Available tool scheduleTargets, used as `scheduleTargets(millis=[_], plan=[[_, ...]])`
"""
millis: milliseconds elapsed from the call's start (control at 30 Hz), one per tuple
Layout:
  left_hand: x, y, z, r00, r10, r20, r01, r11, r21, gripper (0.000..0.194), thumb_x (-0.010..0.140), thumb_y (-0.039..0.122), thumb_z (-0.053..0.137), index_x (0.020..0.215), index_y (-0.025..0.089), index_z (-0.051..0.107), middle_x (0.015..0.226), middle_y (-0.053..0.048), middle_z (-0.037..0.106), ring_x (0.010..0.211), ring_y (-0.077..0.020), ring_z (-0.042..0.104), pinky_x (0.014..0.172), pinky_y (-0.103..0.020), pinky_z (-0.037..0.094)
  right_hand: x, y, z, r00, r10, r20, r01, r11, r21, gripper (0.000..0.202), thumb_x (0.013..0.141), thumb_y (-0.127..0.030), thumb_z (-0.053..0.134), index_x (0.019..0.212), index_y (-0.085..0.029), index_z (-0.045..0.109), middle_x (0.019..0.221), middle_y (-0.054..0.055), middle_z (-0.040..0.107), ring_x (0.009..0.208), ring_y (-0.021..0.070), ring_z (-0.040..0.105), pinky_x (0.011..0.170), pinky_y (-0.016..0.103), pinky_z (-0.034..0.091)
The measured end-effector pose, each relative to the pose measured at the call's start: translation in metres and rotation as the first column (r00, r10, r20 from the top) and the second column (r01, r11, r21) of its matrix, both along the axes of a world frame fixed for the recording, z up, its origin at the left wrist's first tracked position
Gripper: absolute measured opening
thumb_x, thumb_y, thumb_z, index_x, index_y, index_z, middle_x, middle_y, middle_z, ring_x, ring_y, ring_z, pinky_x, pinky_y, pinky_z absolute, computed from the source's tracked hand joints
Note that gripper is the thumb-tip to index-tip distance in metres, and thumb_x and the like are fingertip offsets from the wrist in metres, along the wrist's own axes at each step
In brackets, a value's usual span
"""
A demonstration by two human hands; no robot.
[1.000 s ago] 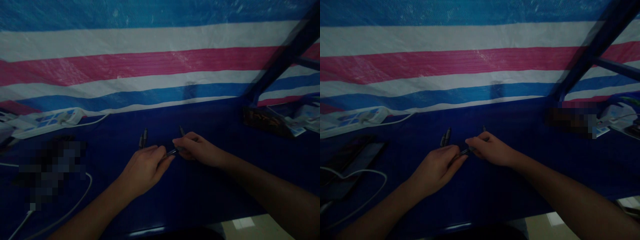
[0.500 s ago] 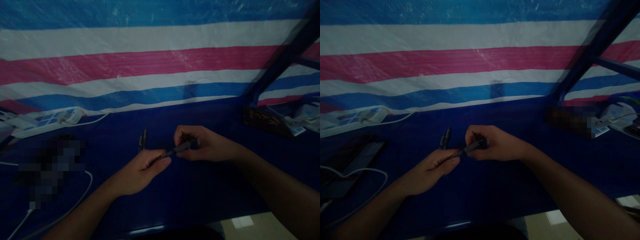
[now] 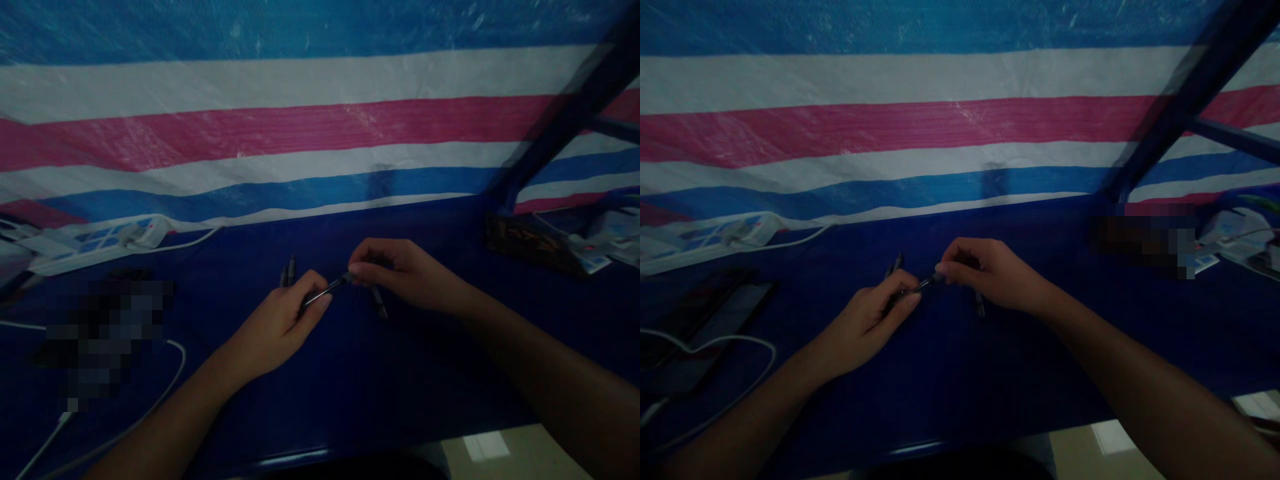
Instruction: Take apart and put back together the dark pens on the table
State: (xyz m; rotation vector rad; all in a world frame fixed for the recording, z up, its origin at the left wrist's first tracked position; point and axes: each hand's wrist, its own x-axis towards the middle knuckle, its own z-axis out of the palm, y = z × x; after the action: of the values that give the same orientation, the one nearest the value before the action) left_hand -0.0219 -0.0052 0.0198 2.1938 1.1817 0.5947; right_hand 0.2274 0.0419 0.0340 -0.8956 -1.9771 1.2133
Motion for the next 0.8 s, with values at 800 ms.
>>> scheduleTargets(millis=[800], plan=[[-0.0004, 0.0077, -0.0016, 0.998, 0.056, -0.02, -0.052, 0.984, 0.168, 0.021, 0.109, 0.032, 0.045, 0.104, 0.022, 0.063, 0.074, 0.005, 0.062, 0.058, -0.0113, 0.058, 0.059, -0.024, 0.042, 0.0015, 0.0067, 0.0026, 0.969, -0.118, -0.217, 0.104, 0.992, -0.074, 0.02, 0.08, -0.025, 0.083, 0.094, -0.019, 0.07, 0.092, 0.003, 0.075, 0.081, 0.0172, 0.069, 0.074, 0.031, 0.054]])
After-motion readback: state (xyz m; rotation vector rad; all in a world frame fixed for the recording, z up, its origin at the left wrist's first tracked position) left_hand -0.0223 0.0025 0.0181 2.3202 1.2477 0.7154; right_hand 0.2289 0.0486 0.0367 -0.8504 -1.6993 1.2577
